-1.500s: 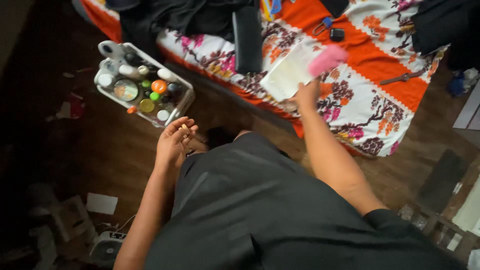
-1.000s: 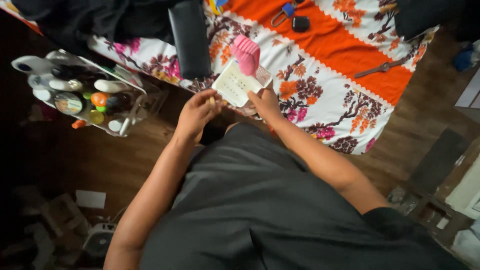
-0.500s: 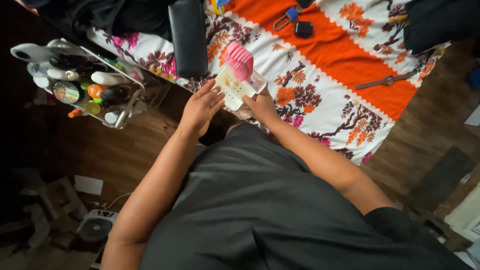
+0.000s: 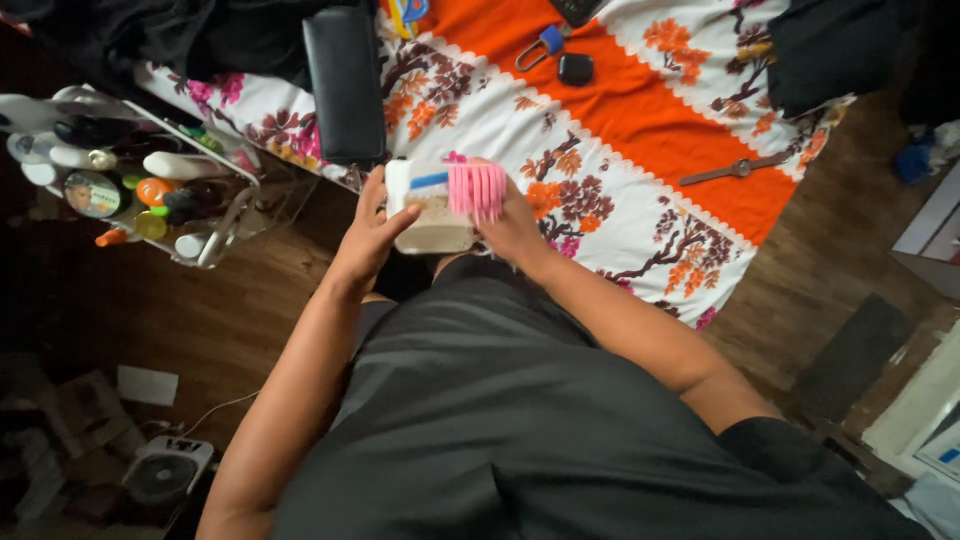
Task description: Sort and place personal grooming and stationery items into a storage container.
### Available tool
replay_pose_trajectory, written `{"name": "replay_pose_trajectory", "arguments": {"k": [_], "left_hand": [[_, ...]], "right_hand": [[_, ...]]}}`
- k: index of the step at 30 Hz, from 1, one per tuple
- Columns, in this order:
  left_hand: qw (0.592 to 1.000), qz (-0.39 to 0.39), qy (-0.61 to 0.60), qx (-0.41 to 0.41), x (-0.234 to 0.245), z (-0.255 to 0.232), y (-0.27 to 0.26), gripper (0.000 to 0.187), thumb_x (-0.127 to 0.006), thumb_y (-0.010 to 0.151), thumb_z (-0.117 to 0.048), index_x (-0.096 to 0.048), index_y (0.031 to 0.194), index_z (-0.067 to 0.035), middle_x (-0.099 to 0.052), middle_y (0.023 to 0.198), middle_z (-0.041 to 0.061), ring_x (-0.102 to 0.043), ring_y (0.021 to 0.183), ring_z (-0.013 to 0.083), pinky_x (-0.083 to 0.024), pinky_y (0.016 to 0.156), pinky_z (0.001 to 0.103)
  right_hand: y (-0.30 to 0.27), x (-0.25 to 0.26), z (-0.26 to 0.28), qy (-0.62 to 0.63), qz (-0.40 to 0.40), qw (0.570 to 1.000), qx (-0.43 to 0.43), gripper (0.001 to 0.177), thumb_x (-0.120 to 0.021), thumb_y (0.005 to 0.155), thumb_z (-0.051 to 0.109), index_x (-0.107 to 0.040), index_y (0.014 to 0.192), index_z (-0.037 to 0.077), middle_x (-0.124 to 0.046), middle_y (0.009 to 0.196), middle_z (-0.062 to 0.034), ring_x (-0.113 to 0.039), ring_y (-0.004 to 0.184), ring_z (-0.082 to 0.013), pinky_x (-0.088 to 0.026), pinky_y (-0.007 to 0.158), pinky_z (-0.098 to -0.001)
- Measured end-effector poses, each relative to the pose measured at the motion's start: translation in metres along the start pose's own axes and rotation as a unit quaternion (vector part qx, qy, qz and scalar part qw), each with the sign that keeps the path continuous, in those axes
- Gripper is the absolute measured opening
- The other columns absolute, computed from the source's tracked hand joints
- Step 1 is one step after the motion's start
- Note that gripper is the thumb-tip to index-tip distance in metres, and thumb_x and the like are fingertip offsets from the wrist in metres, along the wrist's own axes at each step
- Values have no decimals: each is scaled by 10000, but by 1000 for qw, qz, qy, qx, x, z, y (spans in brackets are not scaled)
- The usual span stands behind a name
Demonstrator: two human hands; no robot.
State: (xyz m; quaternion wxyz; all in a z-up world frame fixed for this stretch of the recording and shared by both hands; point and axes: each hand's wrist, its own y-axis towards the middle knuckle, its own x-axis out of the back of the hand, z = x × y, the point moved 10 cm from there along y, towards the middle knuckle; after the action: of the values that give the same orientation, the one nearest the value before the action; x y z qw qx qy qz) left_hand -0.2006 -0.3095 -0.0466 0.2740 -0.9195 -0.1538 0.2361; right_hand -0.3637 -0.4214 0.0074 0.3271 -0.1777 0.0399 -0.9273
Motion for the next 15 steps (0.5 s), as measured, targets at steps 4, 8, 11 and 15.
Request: {"name": "replay_pose_trajectory", "arguments": {"k": [4, 8, 11, 15], "left_hand": [[997, 49, -30, -45, -1, -12, -20, 947, -734, 936, -218, -170, 1686, -92, -412, 1641, 129, -403, 1507, 272, -333, 1216, 408], [997, -35, -56, 35, 19, -3, -48, 875, -676, 866, -274, -182, 1585, -213, -423, 1557, 57, -425, 1421, 250, -424, 1060, 477], [987, -92, -117, 53, 39, 15, -65, 728, -640, 875, -315, -325, 1518, -187, -506, 1471, 83, -533, 1308, 299, -514, 947, 518], [970, -105, -217, -30, 55, 21, -89, 665, -653, 952, -313, -367, 1525, -134, -533, 1466, 124, -594, 1282, 327, -540, 916, 478]], "right_hand": [[7, -3, 50, -40, 48, 987, 147, 313, -645, 1020, 121, -611, 1323, 51, -650, 1316, -157, -611, 1264, -298, -471, 1123, -420], [17, -18, 65, -79, 124, 977, 155, 358, -644, 1002, 227, -606, 1334, 101, -655, 1264, -135, -617, 1154, -290, -529, 1011, -395], [29, -23, 14, 25, 198, 979, -36, 472, -628, 994, 313, -557, 1413, 105, -671, 1212, -109, -655, 994, -209, -588, 851, -345], [42, -3, -69, 40, 190, 965, -174, 540, -641, 980, 377, -562, 1438, 103, -682, 1215, -58, -697, 934, -129, -621, 783, -279]]}}
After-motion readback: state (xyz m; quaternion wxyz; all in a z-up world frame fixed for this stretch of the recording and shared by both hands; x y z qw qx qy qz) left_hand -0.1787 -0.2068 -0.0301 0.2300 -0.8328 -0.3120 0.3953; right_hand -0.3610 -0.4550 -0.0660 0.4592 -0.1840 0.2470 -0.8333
